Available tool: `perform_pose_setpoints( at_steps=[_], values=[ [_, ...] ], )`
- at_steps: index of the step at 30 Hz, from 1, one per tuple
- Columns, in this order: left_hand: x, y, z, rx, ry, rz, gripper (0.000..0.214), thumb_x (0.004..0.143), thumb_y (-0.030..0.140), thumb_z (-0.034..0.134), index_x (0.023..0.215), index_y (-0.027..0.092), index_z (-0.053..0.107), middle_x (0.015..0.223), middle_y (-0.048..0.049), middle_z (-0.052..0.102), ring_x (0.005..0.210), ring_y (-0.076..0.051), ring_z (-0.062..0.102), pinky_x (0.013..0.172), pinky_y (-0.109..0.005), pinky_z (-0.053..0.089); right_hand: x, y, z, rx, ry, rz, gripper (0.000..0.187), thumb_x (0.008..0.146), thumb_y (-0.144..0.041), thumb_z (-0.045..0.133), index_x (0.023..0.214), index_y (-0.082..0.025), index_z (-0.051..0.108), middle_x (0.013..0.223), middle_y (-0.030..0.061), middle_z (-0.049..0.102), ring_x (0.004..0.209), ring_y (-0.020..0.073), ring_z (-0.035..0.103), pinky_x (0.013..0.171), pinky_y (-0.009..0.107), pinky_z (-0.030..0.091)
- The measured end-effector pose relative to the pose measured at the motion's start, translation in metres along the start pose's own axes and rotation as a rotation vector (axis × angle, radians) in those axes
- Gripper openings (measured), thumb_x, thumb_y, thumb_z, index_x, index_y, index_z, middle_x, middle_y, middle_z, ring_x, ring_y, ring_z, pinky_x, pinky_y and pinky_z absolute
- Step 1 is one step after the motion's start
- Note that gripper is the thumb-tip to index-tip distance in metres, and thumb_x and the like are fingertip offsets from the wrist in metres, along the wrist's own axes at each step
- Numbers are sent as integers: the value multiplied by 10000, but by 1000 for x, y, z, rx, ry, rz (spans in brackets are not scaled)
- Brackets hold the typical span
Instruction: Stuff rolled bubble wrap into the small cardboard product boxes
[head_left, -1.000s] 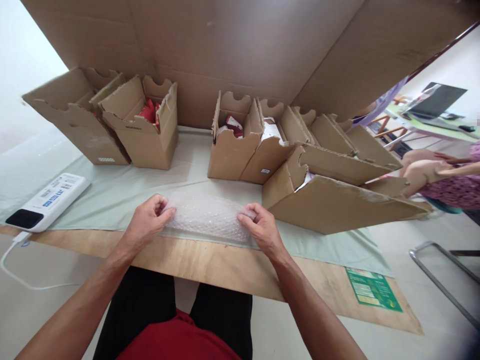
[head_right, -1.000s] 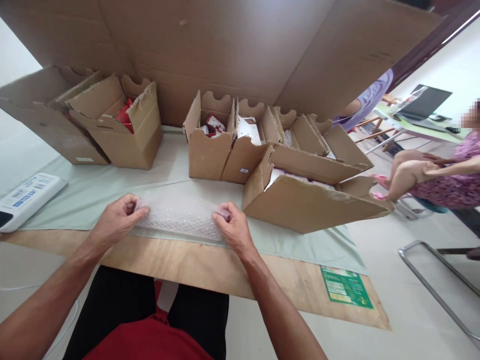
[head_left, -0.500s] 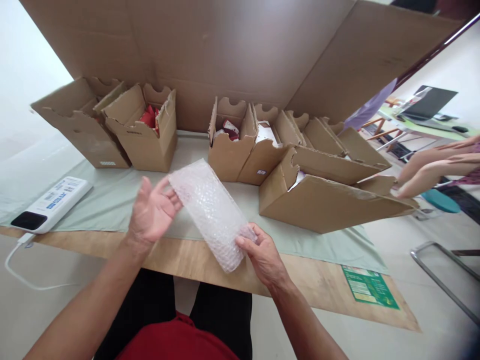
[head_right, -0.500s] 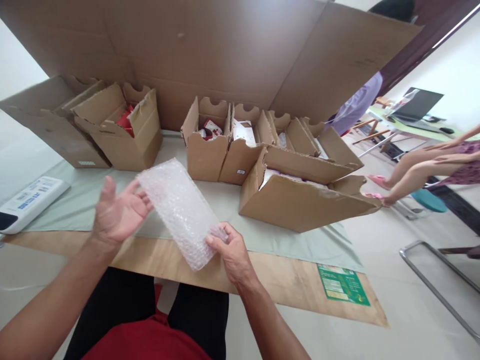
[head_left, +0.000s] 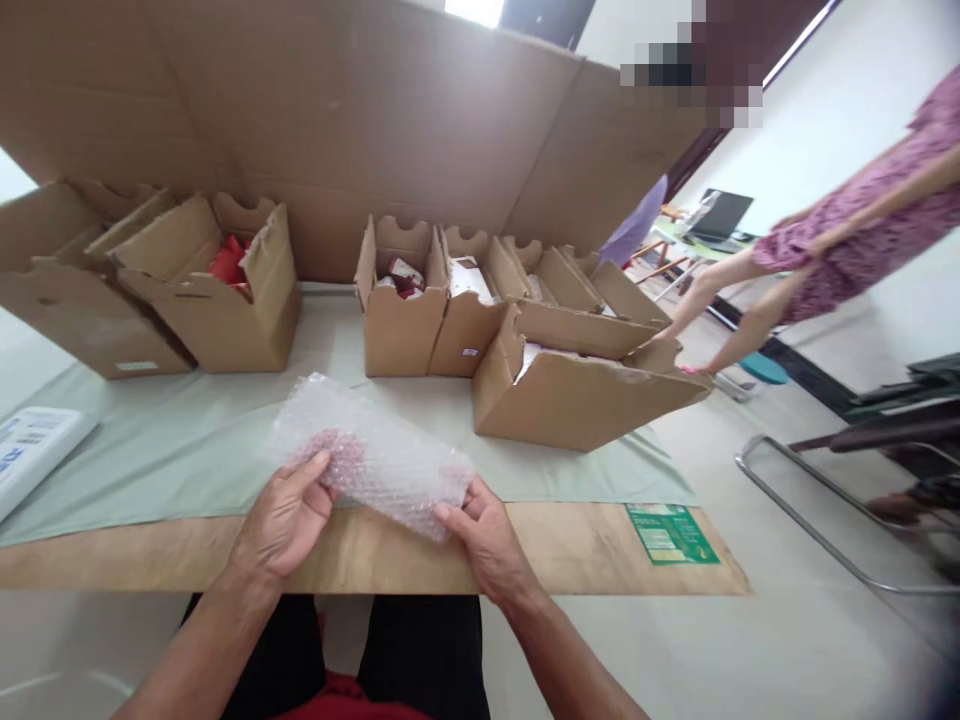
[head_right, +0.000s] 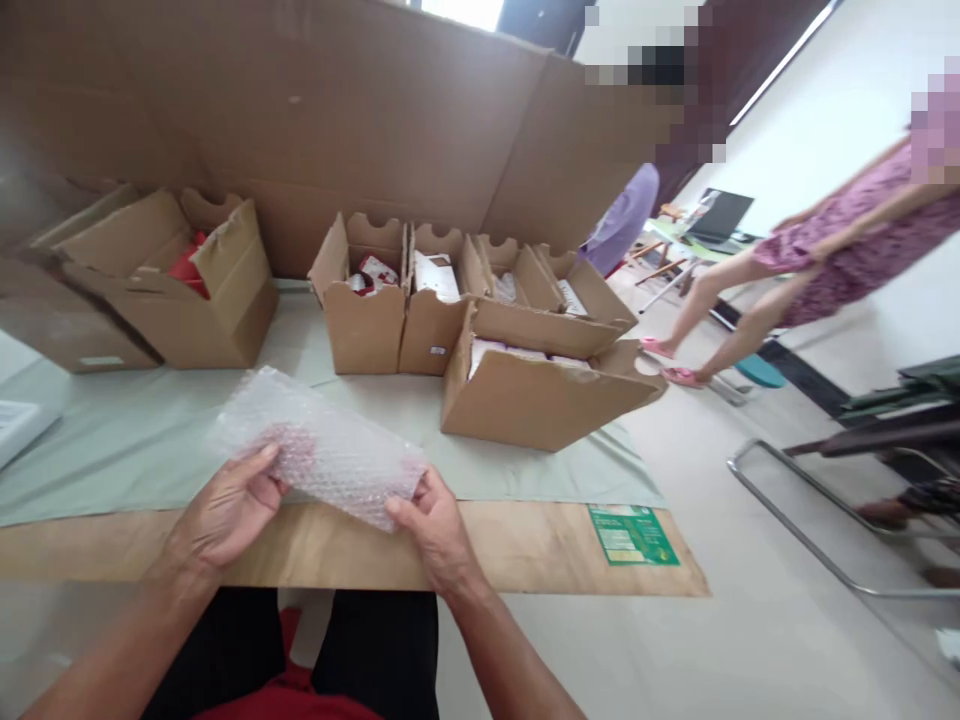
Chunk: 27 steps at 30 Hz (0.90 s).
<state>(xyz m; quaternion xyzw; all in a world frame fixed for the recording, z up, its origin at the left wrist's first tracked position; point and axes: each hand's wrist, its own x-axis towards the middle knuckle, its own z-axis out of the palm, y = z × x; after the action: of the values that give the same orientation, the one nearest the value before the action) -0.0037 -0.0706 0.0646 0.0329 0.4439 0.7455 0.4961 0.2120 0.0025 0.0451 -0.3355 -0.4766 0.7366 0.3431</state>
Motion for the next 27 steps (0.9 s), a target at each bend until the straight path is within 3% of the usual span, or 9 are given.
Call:
perform_pose_setpoints(
  at_steps=[4, 9, 13, 16, 20, 22, 25, 27],
  values=[
    [-3, 8, -8, 31, -14, 19, 286, 638, 240, 909, 879, 174, 772, 962, -14, 796, 890, -164, 735, 771, -233, 617, -7, -3, -1, -98, 78, -9, 375, 769, -482, 842, 971, -210, 681, 943, 43, 723, 875, 207, 670, 867, 336, 528],
    [-2, 25, -14, 259, -29, 149, 304, 551, 302, 945, 755, 189, 751, 751, 24, 740, 683, -116, 659, 651, -192, 566, -12, -36, -24, -292, 174, -142, 328, 786, -493, 806, 902, -201, 709, 825, 20, 694, 743, 173, 613, 706, 281, 497],
    [-3, 33, 6, 465, -155, 246, 237, 630, 340, 904, 726, 196, 742, 719, 21, 721, 709, -121, 650, 709, -194, 538, -17, -75, -45, -469, 232, -333, 257, 853, -451, 742, 938, -210, 715, 832, 22, 710, 749, 183, 636, 694, 283, 504],
    [-6, 40, 48, 609, -278, 398, 175, 739, 352, 826, 770, 203, 739, 769, 11, 726, 758, -136, 644, 728, -221, 513, -18, -115, -62, -655, 335, -547, 219, 880, -398, 716, 1004, -217, 721, 916, 29, 739, 825, 203, 665, 764, 313, 520],
    [-5, 52, 134, 847, -373, 707, 137, 780, 297, 751, 865, 192, 739, 773, 13, 695, 713, -128, 589, 655, -235, 448, -2, -183, -92, -851, 579, -801, 197, 828, -355, 734, 966, -215, 731, 922, 25, 743, 825, 210, 662, 783, 342, 521],
    [3, 54, 177, 911, -439, 844, 108, 777, 260, 709, 845, 177, 721, 723, 23, 652, 667, -118, 552, 629, -238, 421, 14, -217, -111, -868, 616, -856, 175, 785, -348, 731, 891, -210, 714, 855, 25, 724, 772, 206, 643, 710, 327, 514],
    [22, 49, 227, 1007, -535, 901, 135, 808, 270, 640, 731, 161, 664, 671, 30, 584, 618, -107, 476, 610, -249, 378, 37, -253, -142, -903, 549, -780, 152, 743, -331, 702, 828, -208, 678, 796, 20, 683, 701, 182, 593, 646, 300, 471],
    [35, 42, 247, 1138, -583, 877, 204, 821, 267, 595, 645, 165, 605, 617, 36, 512, 587, -107, 416, 586, -262, 336, 47, -267, -160, -1040, 461, -586, 123, 722, -317, 683, 748, -201, 651, 690, -4, 610, 626, 156, 528, 589, 278, 407]
  ],
)
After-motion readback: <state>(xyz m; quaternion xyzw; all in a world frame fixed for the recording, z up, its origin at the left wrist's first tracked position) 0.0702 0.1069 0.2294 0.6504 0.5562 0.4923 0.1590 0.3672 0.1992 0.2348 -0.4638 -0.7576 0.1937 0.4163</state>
